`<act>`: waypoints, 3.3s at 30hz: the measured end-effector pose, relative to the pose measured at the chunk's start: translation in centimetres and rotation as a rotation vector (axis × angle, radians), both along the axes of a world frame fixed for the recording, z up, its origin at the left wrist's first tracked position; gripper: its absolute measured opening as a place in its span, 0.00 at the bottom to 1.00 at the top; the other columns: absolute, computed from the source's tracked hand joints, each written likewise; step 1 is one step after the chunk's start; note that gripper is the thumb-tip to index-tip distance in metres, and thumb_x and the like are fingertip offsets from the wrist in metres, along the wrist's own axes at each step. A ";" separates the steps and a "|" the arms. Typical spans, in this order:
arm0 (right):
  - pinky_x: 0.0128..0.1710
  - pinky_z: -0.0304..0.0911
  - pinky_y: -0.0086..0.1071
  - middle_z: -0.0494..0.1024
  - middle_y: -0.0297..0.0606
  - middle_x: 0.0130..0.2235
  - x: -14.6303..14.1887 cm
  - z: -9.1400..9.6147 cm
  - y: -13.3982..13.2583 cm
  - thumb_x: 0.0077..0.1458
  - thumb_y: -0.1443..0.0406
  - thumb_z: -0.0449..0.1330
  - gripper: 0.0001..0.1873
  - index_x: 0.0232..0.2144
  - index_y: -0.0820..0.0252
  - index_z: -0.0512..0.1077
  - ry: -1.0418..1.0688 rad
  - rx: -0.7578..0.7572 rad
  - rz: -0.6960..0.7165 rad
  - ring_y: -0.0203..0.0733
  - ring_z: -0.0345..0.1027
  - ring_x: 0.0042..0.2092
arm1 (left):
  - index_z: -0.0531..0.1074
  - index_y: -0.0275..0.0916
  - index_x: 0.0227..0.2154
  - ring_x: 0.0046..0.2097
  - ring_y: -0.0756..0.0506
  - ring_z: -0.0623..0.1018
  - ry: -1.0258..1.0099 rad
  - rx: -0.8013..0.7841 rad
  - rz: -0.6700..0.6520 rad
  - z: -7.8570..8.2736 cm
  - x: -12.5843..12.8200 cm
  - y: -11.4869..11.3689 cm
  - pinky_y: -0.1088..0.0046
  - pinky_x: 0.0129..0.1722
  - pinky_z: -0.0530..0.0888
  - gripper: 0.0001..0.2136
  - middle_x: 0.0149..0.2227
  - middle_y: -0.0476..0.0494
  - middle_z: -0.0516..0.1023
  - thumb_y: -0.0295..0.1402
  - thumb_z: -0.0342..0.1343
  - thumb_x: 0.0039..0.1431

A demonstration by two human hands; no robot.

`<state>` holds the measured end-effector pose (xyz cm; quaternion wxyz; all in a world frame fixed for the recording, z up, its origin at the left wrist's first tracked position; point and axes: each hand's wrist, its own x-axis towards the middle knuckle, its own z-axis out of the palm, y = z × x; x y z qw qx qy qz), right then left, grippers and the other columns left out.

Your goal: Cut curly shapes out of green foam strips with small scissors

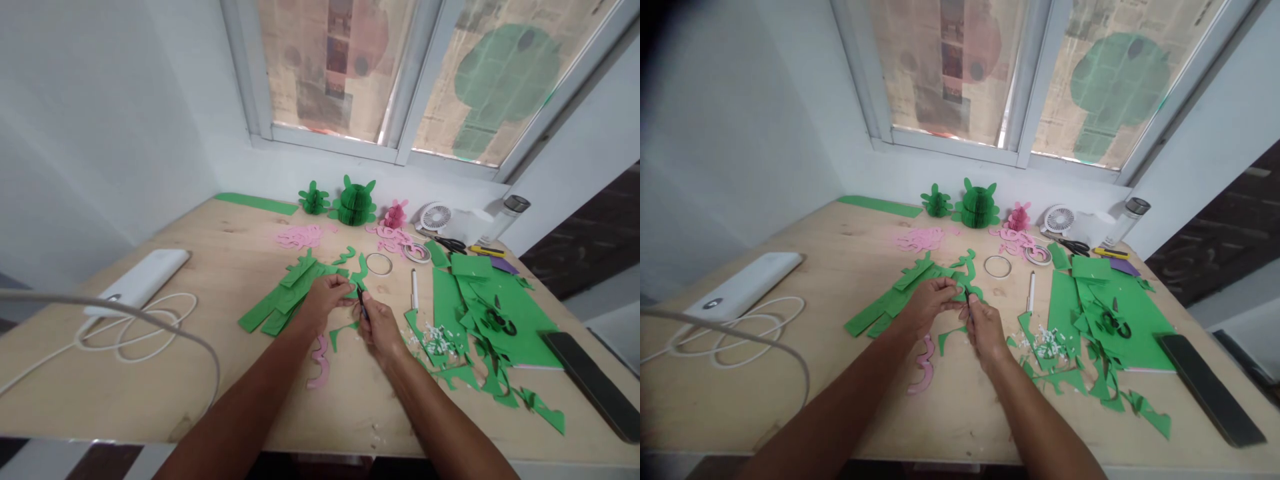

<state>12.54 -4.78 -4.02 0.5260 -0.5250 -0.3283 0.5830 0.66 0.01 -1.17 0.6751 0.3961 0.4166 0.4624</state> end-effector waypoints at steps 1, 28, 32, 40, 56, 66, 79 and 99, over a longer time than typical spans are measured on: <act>0.14 0.29 0.27 0.51 0.19 0.11 0.0 0.0 0.0 0.43 0.39 0.61 0.29 0.22 0.59 0.66 0.000 -0.005 0.005 0.27 0.36 0.14 | 0.68 0.36 0.20 0.26 0.52 0.73 -0.002 -0.001 0.008 0.0 0.0 0.0 0.71 0.34 0.76 0.12 0.21 0.54 0.69 0.34 0.67 0.37; 0.14 0.29 0.27 0.52 0.20 0.11 -0.3 0.3 -0.2 0.43 0.38 0.61 0.30 0.21 0.60 0.66 -0.036 0.008 -0.009 0.27 0.37 0.14 | 0.67 0.37 0.17 0.25 0.53 0.69 0.019 -0.001 0.028 0.2 0.1 0.1 0.72 0.31 0.76 0.10 0.19 0.55 0.66 0.32 0.64 0.33; 0.14 0.29 0.27 0.51 0.20 0.11 -0.3 0.3 -0.2 0.42 0.38 0.62 0.30 0.21 0.60 0.67 -0.024 0.026 -0.010 0.26 0.36 0.14 | 0.67 0.37 0.17 0.24 0.53 0.69 0.023 0.007 0.030 0.2 0.1 0.1 0.72 0.30 0.76 0.10 0.19 0.55 0.66 0.32 0.64 0.34; 0.14 0.30 0.27 0.51 0.20 0.11 -0.3 0.3 -0.2 0.43 0.39 0.61 0.29 0.21 0.59 0.66 -0.019 0.032 -0.012 0.27 0.36 0.14 | 0.68 0.36 0.18 0.24 0.53 0.71 -0.001 0.009 0.029 0.1 0.3 0.0 0.72 0.31 0.76 0.10 0.20 0.54 0.69 0.33 0.65 0.35; 0.18 0.34 0.30 0.51 0.23 0.14 0.4 -1.4 0.7 0.48 0.41 0.58 0.29 0.19 0.60 0.68 -0.219 0.229 -0.049 0.30 0.40 0.18 | 0.67 0.36 0.17 0.24 0.53 0.70 0.012 -0.001 0.023 0.2 0.1 0.0 0.72 0.31 0.76 0.12 0.19 0.55 0.67 0.34 0.67 0.33; 0.20 0.35 0.30 0.51 0.24 0.15 0.3 -1.0 0.5 0.50 0.41 0.57 0.29 0.19 0.60 0.69 -0.276 0.214 -0.042 0.32 0.41 0.20 | 0.67 0.37 0.17 0.24 0.53 0.70 0.008 0.002 0.023 0.2 0.1 0.0 0.73 0.30 0.76 0.12 0.19 0.54 0.68 0.34 0.67 0.33; 0.19 0.35 0.30 0.50 0.23 0.14 0.2 -0.9 0.4 0.47 0.39 0.57 0.30 0.19 0.59 0.68 -0.200 0.145 -0.021 0.31 0.40 0.18 | 0.67 0.37 0.17 0.24 0.53 0.69 0.013 -0.003 0.018 0.3 0.1 -0.1 0.73 0.30 0.76 0.11 0.19 0.55 0.66 0.33 0.65 0.35; 0.20 0.37 0.30 0.52 0.25 0.15 0.4 -1.2 0.6 0.48 0.41 0.57 0.29 0.18 0.59 0.68 -0.257 0.205 -0.056 0.32 0.43 0.20 | 0.67 0.37 0.16 0.22 0.54 0.66 0.006 -0.007 0.008 0.5 0.0 -0.2 0.73 0.29 0.77 0.09 0.17 0.56 0.63 0.32 0.63 0.36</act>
